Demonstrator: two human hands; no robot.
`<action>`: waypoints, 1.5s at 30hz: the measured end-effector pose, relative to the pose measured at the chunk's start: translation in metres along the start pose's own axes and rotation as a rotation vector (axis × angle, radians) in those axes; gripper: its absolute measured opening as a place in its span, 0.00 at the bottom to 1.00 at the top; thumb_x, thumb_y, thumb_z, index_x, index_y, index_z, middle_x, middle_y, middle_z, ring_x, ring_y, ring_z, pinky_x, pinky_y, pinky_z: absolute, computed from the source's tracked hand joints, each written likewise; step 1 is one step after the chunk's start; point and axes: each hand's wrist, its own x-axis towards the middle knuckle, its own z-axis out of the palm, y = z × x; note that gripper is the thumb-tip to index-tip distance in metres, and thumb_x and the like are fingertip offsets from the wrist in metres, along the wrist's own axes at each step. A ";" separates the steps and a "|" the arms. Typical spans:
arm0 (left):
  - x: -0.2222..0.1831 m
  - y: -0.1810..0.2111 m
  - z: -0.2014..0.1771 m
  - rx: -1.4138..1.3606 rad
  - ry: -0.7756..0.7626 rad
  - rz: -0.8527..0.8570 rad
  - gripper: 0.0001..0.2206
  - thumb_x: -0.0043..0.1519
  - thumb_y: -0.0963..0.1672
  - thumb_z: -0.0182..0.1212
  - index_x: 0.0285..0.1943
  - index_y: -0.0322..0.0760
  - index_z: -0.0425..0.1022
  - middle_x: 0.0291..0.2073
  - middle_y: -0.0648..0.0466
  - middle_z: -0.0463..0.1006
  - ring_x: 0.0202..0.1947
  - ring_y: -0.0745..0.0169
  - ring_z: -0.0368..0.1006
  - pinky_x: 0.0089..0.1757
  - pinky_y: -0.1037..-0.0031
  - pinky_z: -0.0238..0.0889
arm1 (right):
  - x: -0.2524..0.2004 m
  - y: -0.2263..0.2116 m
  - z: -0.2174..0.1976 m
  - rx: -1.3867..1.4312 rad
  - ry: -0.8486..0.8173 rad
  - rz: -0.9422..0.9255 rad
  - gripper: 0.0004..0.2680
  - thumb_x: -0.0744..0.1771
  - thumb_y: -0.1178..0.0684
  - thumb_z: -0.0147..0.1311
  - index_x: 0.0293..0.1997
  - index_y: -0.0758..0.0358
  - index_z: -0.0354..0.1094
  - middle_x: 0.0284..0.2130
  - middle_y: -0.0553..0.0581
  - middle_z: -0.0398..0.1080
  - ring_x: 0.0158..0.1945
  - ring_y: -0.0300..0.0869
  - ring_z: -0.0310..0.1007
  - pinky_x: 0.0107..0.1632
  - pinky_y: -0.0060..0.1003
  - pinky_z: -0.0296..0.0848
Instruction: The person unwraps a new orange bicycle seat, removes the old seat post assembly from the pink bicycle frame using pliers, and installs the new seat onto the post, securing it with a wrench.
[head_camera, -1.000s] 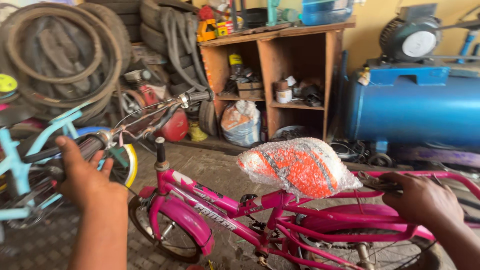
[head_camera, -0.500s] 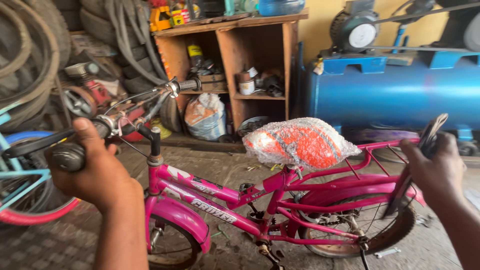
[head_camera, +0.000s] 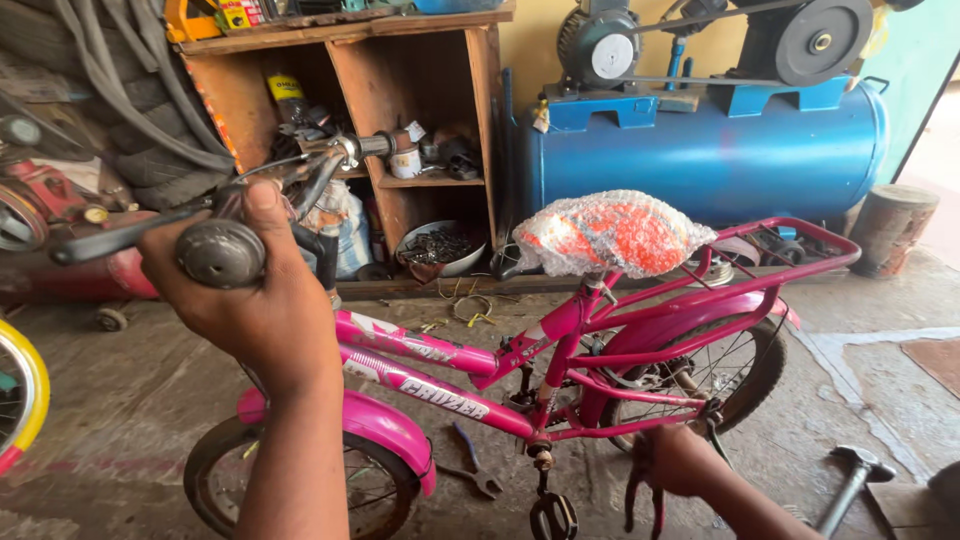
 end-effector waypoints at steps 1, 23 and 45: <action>-0.003 0.001 0.005 -0.024 -0.008 -0.051 0.18 0.73 0.48 0.70 0.46 0.33 0.63 0.43 0.51 0.72 0.46 0.61 0.71 0.51 0.67 0.68 | 0.000 0.011 0.005 -0.036 -0.053 -0.026 0.09 0.62 0.46 0.61 0.36 0.58 0.74 0.33 0.58 0.79 0.41 0.51 0.80 0.44 0.45 0.77; -0.147 0.043 0.233 0.627 -1.422 0.514 0.37 0.54 0.44 0.65 0.76 0.47 0.55 0.62 0.44 0.68 0.62 0.39 0.65 0.57 0.37 0.54 | -0.001 -0.053 -0.196 1.661 0.348 0.075 0.09 0.68 0.57 0.53 0.51 0.68 0.71 0.38 0.63 0.76 0.38 0.48 0.78 0.41 0.45 0.78; -0.157 -0.011 0.251 0.768 -1.376 0.690 0.37 0.42 0.51 0.78 0.62 0.39 0.70 0.38 0.44 0.81 0.38 0.42 0.81 0.37 0.52 0.72 | 0.012 0.009 -0.142 1.393 0.600 -0.067 0.06 0.65 0.61 0.54 0.45 0.68 0.72 0.33 0.57 0.77 0.34 0.40 0.77 0.38 0.37 0.76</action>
